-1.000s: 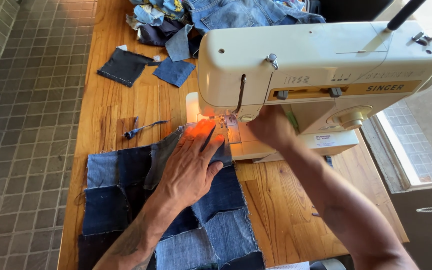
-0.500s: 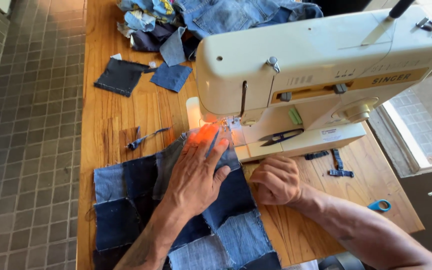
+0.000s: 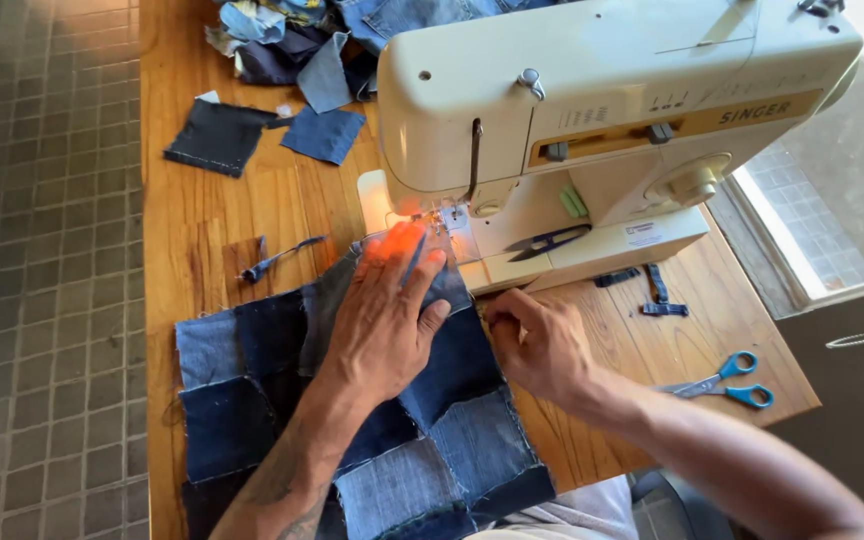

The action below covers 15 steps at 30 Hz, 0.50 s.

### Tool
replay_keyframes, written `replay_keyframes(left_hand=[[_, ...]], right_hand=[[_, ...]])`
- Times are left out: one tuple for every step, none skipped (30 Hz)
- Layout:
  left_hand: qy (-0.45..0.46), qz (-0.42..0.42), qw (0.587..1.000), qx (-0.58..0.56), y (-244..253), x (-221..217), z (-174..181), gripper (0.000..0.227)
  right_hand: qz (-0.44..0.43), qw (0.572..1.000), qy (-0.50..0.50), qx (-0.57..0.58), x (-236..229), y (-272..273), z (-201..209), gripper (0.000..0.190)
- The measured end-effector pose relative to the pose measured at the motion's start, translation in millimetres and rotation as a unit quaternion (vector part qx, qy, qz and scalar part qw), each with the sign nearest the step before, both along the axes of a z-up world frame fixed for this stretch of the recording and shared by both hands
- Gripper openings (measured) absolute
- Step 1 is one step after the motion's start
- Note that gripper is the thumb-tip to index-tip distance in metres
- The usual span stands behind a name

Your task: Sewing denim patches together using a sewing machine to create a patchwork fabric

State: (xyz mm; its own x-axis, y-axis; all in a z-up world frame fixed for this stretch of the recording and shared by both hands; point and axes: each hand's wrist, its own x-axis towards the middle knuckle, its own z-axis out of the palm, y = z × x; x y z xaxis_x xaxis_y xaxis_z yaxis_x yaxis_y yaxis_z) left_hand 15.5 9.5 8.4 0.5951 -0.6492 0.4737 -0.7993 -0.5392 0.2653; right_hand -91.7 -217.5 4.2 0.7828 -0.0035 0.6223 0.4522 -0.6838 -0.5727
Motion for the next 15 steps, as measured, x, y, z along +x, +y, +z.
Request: replay_keyframes(left_hand=[[0.008, 0.0, 1.0, -0.007, 1, 0, 2, 0.058], [0.005, -0.007, 1.0, -0.01, 0, 0, 7, 0.058], [0.025, -0.004, 1.0, 0.011, -1, -1, 11, 0.056], [0.046, 0.006, 0.998, 0.033, 2, -4, 15, 0.055], [0.045, 0.007, 0.998, 0.03, -1, -1, 16, 0.055], [0.039, 0.0, 0.999, 0.025, 0, -2, 16, 0.053], [0.032, -0.007, 0.999, 0.019, 0, -3, 16, 0.051], [0.028, -0.003, 0.999, 0.019, 1, -5, 14, 0.051], [0.023, 0.005, 0.999, 0.021, 1, -7, 12, 0.051], [0.018, 0.007, 1.0, 0.024, -1, -6, 11, 0.051], [0.013, 0.006, 1.0, 0.024, -3, -2, 14, 0.051], [0.013, 0.004, 1.0, 0.026, -2, -3, 14, 0.051], [0.014, 0.003, 1.0, 0.027, -1, -5, 13, 0.051], [0.015, 0.003, 0.999, 0.03, 0, -6, 15, 0.051], [0.022, 0.004, 0.999, 0.03, 1, -8, 16, 0.05]], right_hand=[[-0.04, 0.973, 0.219, 0.058, -17, 7, 13, 0.027], [-0.047, 0.973, 0.217, 0.056, -31, 11, 13, 0.027], [-0.065, 0.946, 0.301, 0.095, -44, 15, 14, 0.02], [-0.074, 0.91, 0.385, 0.133, -57, 20, 13, 0.02], [-0.074, 0.911, 0.385, 0.13, -65, 25, 7, 0.02], [-0.103, 0.923, 0.34, 0.151, -75, 32, 0, 0.02], [-0.131, 0.932, 0.293, 0.171, -85, 39, -6, 0.03], [-0.126, 0.933, 0.29, 0.17, -91, 45, -9, 0.03], [-0.171, 0.933, 0.278, 0.15, -96, 51, -12, 0.03], [-0.22, 0.93, 0.264, 0.133, -101, 57, -15, 0.029], [-0.221, 0.931, 0.259, 0.134, -102, 59, -21, 0.029], [-0.239, 0.925, 0.256, 0.146, -107, 64, -27, 0.029], [-0.257, 0.919, 0.253, 0.158, -112, 68, -34, 0.03], [-0.257, 0.919, 0.255, 0.159, -115, 68, -36, 0.03], [-0.262, 0.911, 0.27, 0.166, -119, 68, -38, 0.034]])
